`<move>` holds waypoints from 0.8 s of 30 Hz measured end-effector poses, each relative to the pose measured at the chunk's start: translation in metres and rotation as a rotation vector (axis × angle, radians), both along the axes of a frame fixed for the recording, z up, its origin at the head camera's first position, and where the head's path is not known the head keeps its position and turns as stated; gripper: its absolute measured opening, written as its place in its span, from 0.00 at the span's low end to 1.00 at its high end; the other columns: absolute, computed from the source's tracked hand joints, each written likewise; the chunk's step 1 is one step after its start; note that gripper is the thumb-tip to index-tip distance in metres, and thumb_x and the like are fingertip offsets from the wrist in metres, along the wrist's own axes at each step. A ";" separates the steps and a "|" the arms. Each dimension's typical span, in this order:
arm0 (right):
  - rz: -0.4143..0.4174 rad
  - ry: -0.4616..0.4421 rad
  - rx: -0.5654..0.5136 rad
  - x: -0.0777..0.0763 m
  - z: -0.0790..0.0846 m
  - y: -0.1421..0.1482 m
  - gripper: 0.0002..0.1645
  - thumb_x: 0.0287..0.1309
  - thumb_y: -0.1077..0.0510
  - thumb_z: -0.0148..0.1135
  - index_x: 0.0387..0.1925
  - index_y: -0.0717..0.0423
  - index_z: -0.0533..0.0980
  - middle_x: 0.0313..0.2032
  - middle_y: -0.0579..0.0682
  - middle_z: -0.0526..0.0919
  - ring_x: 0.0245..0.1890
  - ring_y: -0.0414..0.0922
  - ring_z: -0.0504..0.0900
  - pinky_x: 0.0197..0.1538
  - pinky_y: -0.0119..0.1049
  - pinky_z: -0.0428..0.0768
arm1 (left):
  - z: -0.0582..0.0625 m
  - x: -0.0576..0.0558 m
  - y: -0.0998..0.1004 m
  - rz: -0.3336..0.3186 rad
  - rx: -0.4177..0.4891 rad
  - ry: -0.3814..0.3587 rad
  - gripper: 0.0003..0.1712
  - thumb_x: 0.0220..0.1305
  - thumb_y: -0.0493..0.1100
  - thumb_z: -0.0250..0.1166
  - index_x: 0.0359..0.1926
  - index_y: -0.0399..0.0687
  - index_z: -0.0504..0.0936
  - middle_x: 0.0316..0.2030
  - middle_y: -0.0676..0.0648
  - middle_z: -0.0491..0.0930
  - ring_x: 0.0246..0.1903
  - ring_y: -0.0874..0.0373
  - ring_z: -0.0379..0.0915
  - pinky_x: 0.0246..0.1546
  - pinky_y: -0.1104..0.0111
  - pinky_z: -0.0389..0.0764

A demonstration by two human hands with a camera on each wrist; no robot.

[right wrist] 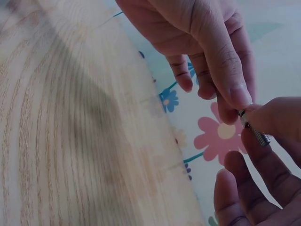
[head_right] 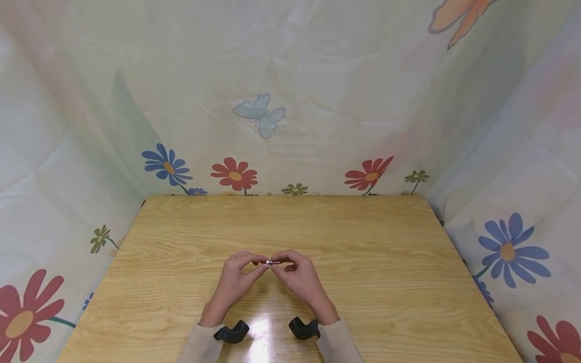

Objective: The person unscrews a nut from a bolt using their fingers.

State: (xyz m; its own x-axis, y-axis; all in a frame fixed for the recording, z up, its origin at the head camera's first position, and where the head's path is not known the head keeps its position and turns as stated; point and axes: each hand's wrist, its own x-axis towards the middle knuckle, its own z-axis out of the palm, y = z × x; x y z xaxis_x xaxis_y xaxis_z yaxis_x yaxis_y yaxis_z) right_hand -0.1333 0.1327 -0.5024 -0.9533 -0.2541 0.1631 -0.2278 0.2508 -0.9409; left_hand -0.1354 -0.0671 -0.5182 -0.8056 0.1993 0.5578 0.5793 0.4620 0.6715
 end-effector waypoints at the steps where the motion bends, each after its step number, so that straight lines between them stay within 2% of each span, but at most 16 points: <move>1: -0.002 0.012 -0.004 0.000 0.000 0.000 0.13 0.68 0.57 0.68 0.50 0.56 0.84 0.50 0.57 0.86 0.51 0.48 0.84 0.49 0.36 0.84 | 0.000 0.000 0.000 0.000 0.007 0.003 0.09 0.59 0.41 0.77 0.41 0.51 0.91 0.35 0.54 0.90 0.37 0.56 0.84 0.50 0.52 0.76; 4: -0.010 0.025 -0.018 0.001 0.001 0.001 0.15 0.70 0.57 0.65 0.54 0.57 0.82 0.52 0.59 0.85 0.52 0.47 0.83 0.50 0.36 0.84 | -0.001 0.000 0.001 0.000 0.019 0.012 0.08 0.58 0.40 0.77 0.41 0.51 0.91 0.35 0.55 0.90 0.37 0.56 0.84 0.51 0.51 0.76; 7: -0.047 0.010 -0.012 0.000 0.001 0.002 0.15 0.71 0.55 0.64 0.55 0.55 0.83 0.51 0.57 0.86 0.51 0.43 0.84 0.49 0.34 0.84 | 0.000 0.000 0.001 0.002 0.024 0.020 0.09 0.58 0.40 0.77 0.40 0.52 0.91 0.35 0.55 0.90 0.38 0.56 0.84 0.51 0.51 0.76; 10: -0.080 -0.023 0.015 0.000 0.001 0.001 0.14 0.72 0.51 0.64 0.51 0.52 0.85 0.48 0.51 0.88 0.48 0.42 0.85 0.48 0.33 0.84 | 0.000 0.000 0.002 0.006 0.021 0.027 0.09 0.57 0.40 0.78 0.41 0.52 0.91 0.35 0.56 0.90 0.39 0.58 0.83 0.51 0.52 0.75; 14: -0.078 -0.048 0.050 0.001 0.001 0.000 0.12 0.71 0.48 0.64 0.45 0.48 0.87 0.42 0.46 0.90 0.44 0.46 0.87 0.46 0.34 0.84 | 0.000 0.000 0.002 0.000 0.017 0.047 0.10 0.57 0.40 0.78 0.41 0.52 0.91 0.36 0.56 0.90 0.41 0.60 0.83 0.51 0.51 0.75; 18: -0.059 -0.056 0.051 0.002 0.001 0.000 0.11 0.71 0.49 0.65 0.44 0.48 0.87 0.41 0.47 0.90 0.43 0.48 0.87 0.46 0.34 0.84 | 0.000 0.000 0.003 -0.010 0.019 0.048 0.10 0.57 0.39 0.78 0.41 0.52 0.91 0.37 0.55 0.90 0.42 0.60 0.83 0.52 0.49 0.74; 24: -0.054 -0.055 0.029 0.002 0.002 -0.001 0.08 0.68 0.54 0.68 0.45 0.49 0.86 0.45 0.49 0.88 0.45 0.41 0.86 0.47 0.34 0.85 | -0.001 0.000 0.002 -0.012 0.020 0.040 0.09 0.57 0.39 0.78 0.40 0.52 0.91 0.36 0.55 0.90 0.41 0.60 0.83 0.53 0.49 0.75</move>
